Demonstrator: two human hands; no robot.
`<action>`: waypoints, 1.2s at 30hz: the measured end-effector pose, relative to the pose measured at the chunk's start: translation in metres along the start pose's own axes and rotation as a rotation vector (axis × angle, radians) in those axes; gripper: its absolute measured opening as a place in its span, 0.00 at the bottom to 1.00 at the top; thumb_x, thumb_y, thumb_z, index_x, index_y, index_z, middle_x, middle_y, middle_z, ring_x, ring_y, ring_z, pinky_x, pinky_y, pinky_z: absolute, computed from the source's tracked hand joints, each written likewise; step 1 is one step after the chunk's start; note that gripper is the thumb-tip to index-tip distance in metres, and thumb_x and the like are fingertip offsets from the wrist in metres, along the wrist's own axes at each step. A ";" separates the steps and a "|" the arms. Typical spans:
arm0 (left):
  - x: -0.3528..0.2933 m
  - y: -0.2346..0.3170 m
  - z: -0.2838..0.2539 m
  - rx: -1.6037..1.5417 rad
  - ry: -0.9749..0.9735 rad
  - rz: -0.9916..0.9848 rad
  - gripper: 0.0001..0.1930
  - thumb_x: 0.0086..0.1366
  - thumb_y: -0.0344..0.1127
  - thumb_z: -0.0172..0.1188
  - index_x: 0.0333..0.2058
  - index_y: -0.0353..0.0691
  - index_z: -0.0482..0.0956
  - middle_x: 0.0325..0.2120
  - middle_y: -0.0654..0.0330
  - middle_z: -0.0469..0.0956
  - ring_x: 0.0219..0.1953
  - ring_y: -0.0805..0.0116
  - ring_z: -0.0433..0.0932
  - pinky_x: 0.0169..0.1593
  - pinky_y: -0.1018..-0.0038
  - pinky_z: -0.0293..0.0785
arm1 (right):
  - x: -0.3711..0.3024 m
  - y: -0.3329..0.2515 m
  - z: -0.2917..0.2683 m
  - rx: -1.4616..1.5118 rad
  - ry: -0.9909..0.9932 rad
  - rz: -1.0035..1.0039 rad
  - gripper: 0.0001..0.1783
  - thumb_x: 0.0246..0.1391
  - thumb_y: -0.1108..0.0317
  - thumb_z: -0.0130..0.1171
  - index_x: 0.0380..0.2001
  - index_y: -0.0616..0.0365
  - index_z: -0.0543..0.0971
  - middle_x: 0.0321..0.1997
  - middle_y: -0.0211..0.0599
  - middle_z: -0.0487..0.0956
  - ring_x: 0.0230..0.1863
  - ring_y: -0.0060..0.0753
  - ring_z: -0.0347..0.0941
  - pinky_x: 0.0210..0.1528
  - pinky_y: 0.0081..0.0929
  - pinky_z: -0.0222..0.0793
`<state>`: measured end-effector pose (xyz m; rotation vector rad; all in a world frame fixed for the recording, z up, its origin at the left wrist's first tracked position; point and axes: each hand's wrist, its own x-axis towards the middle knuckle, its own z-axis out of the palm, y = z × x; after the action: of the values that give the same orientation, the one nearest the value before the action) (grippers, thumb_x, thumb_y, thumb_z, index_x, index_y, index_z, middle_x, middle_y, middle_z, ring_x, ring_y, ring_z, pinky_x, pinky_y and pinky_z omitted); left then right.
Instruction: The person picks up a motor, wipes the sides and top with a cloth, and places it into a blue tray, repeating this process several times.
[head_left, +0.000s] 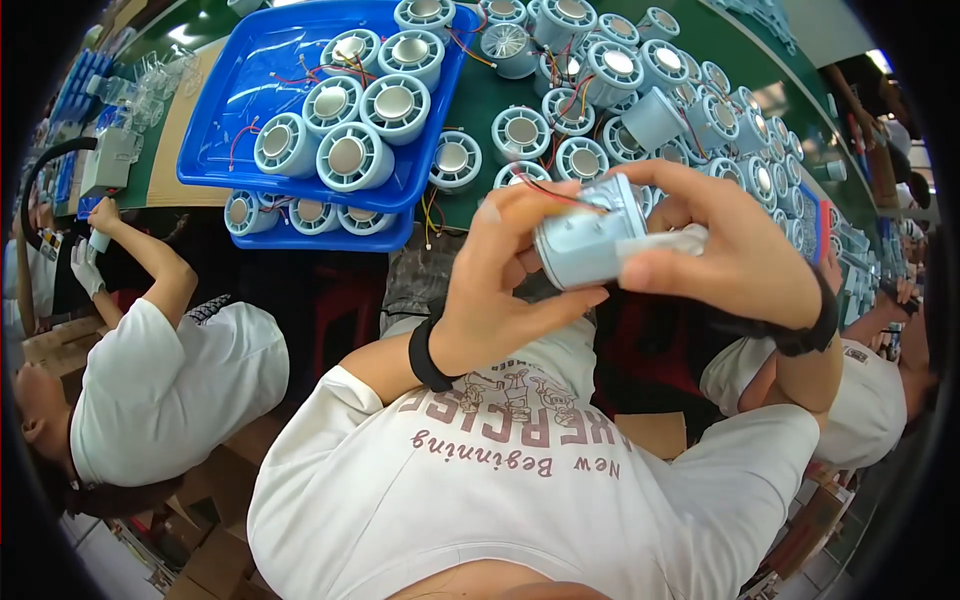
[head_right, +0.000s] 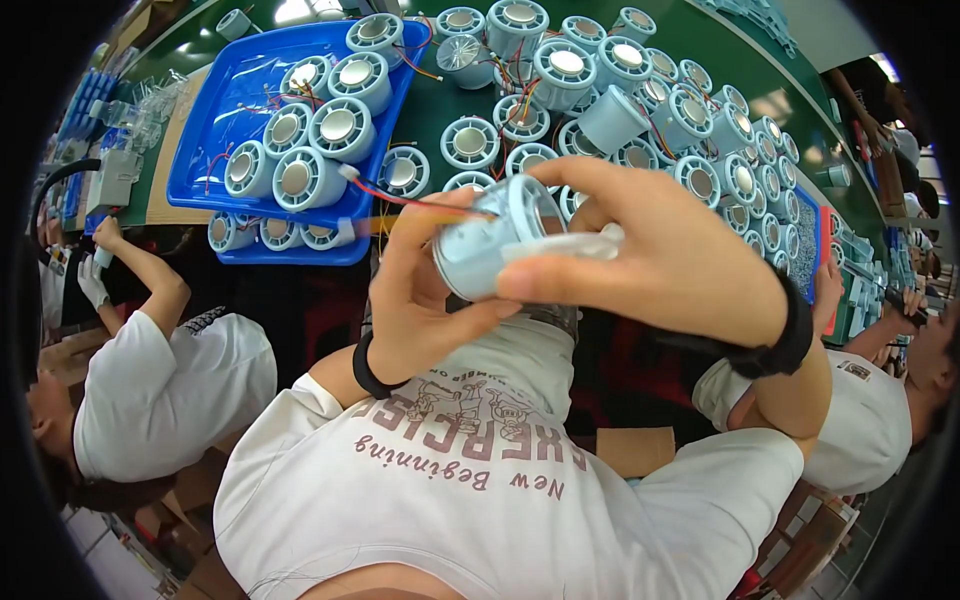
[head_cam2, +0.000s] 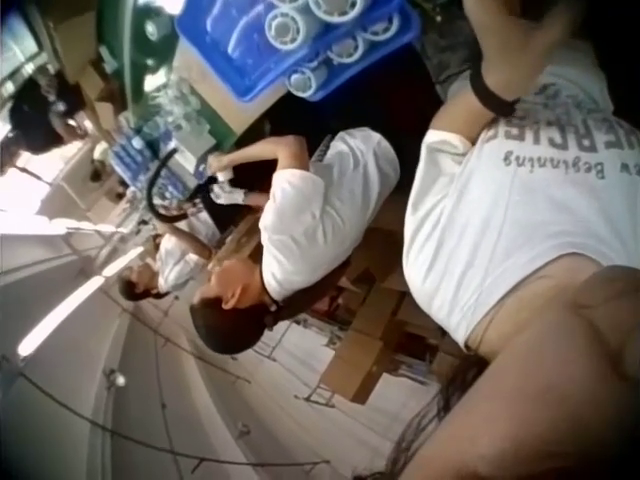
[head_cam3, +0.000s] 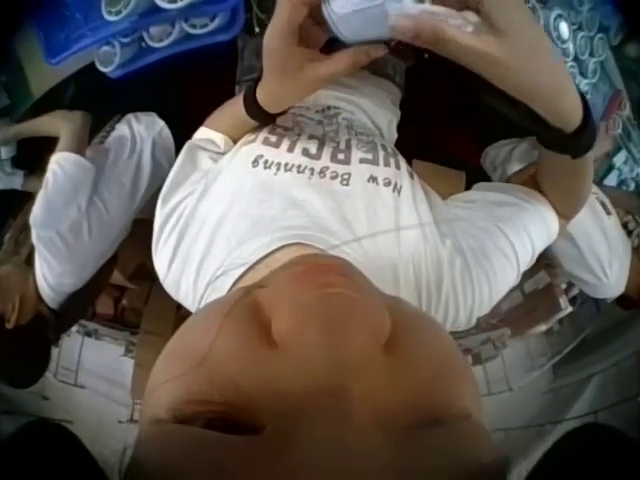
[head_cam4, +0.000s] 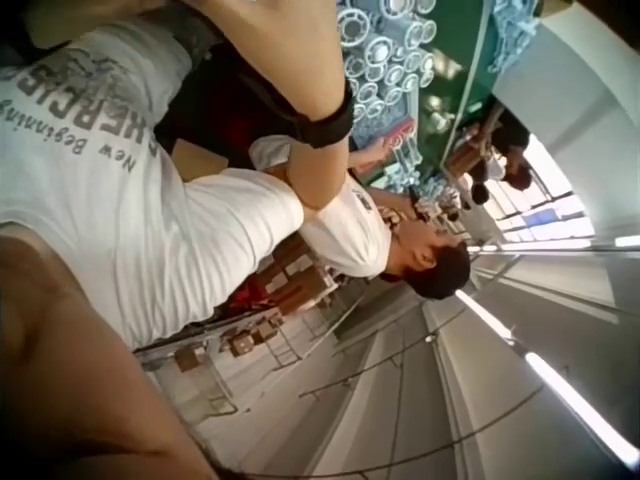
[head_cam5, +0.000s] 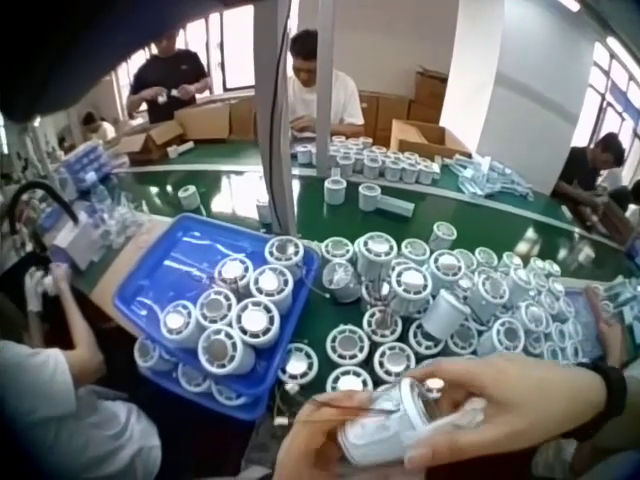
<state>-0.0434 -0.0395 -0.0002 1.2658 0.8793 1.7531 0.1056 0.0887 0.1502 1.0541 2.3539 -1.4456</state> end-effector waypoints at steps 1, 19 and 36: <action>0.001 0.000 -0.002 -0.079 0.077 -0.016 0.35 0.55 0.31 0.70 0.60 0.36 0.63 0.58 0.47 0.62 0.50 0.58 0.76 0.51 0.66 0.77 | 0.002 -0.002 -0.005 0.040 -0.038 0.011 0.31 0.52 0.61 0.64 0.59 0.55 0.68 0.36 0.35 0.78 0.28 0.19 0.73 0.32 0.20 0.68; 0.005 0.027 -0.051 -0.939 -0.205 -0.763 0.43 0.67 0.69 0.32 0.55 0.29 0.67 0.39 0.43 0.77 0.35 0.58 0.82 0.37 0.67 0.81 | 0.066 -0.026 -0.011 -0.454 -0.129 -0.742 0.40 0.35 0.67 0.72 0.58 0.52 0.72 0.45 0.38 0.79 0.40 0.36 0.77 0.40 0.29 0.73; -0.010 -0.003 -0.074 -0.281 0.076 -0.693 0.21 0.74 0.42 0.40 0.56 0.31 0.66 0.53 0.53 0.69 0.49 0.64 0.74 0.53 0.67 0.71 | 0.195 0.012 -0.016 -0.852 0.236 -0.216 0.33 0.39 0.54 0.71 0.45 0.66 0.75 0.32 0.45 0.82 0.34 0.41 0.80 0.36 0.31 0.76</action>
<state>-0.1117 -0.0536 -0.0267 0.6061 0.9319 1.3053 -0.0259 0.1975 0.0532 0.7550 2.8575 -0.2390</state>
